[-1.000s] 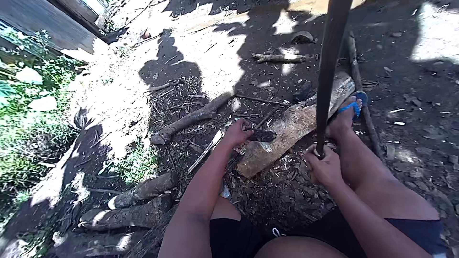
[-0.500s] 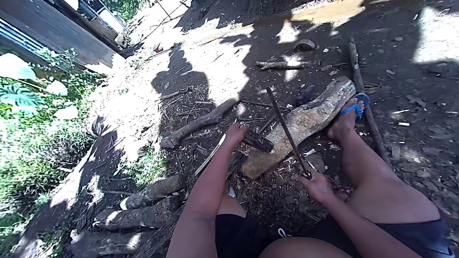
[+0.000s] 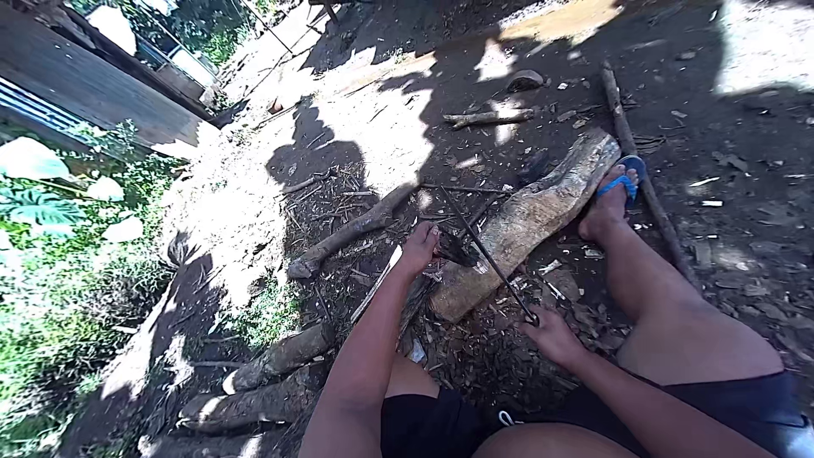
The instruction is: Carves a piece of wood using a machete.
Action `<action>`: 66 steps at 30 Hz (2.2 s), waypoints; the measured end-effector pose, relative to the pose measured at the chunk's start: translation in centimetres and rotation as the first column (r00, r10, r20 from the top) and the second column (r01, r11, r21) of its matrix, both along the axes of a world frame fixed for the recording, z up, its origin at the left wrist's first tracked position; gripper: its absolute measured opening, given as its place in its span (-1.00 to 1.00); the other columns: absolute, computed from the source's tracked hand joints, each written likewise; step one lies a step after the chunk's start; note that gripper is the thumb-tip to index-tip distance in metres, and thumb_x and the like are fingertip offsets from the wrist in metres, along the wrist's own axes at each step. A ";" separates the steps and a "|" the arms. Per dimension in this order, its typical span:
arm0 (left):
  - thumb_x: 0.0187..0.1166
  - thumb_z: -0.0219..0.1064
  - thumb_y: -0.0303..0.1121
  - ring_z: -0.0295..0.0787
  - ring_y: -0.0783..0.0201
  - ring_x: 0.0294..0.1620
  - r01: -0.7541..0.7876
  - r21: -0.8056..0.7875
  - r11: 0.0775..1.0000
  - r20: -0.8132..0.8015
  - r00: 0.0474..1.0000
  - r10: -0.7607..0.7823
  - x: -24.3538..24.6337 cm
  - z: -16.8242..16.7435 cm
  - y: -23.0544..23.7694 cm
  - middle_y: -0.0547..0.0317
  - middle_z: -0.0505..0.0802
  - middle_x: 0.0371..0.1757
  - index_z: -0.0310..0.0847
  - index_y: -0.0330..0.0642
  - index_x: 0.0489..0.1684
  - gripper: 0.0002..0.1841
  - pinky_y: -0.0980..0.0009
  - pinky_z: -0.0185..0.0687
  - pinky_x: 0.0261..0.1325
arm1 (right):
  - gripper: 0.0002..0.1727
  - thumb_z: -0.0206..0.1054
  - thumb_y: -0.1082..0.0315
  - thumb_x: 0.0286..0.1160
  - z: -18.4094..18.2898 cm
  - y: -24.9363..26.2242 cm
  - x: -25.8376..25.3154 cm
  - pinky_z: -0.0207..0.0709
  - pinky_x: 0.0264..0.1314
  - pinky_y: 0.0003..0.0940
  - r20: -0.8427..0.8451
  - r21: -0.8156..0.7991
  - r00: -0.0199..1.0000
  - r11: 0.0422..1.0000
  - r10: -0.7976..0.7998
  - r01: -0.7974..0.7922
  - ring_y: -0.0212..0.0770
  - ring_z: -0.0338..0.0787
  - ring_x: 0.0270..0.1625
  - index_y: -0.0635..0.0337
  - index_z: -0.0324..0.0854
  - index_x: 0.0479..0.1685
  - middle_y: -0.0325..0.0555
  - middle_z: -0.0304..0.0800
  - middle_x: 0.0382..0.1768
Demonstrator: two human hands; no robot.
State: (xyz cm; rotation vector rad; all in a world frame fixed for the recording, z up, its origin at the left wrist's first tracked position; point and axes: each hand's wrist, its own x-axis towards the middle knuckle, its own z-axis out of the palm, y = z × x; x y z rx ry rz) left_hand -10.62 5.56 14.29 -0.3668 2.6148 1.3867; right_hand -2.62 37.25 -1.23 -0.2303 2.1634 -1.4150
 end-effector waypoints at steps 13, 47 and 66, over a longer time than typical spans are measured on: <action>0.93 -0.22 -0.05 0.76 0.00 0.17 -0.321 -0.126 0.939 -0.274 0.921 0.278 -0.4 -2.5 3.1 -0.16 0.81 0.13 0.57 -0.23 0.39 -0.46 -0.11 0.61 0.27 | -0.60 0.31 -0.06 0.46 4.7 -0.1 -1.1 0.69 -0.35 -0.17 -0.335 -0.204 0.940 0.979 -0.070 0.000 -0.32 0.74 -0.45 0.02 0.70 0.04 -0.26 0.76 -0.43; 0.94 -0.17 -0.23 0.68 0.10 0.19 -0.651 0.131 0.747 -0.270 0.702 0.659 0.6 -4.4 4.8 -0.20 0.75 0.16 0.51 -0.36 0.39 -0.56 0.08 0.59 0.32 | -0.59 0.26 -0.15 0.60 9.8 -3.6 -2.2 0.64 -0.28 -0.12 -0.356 -0.141 0.925 0.971 0.134 -0.195 -0.25 0.72 -0.38 0.00 0.70 -0.08 -0.22 0.73 -0.44; 0.92 -0.19 -0.28 0.67 0.24 0.00 -0.642 0.029 0.766 -0.328 0.718 0.614 1.8 -5.0 5.7 -0.08 0.74 -0.05 0.54 -0.38 0.23 -0.59 0.24 0.59 0.17 | -0.66 0.33 -0.02 0.54 11.6 -4.2 -2.2 0.66 -0.21 -0.04 -0.433 -0.168 0.883 0.946 0.182 -0.278 -0.16 0.77 -0.29 0.07 0.71 -0.11 -0.12 0.78 -0.36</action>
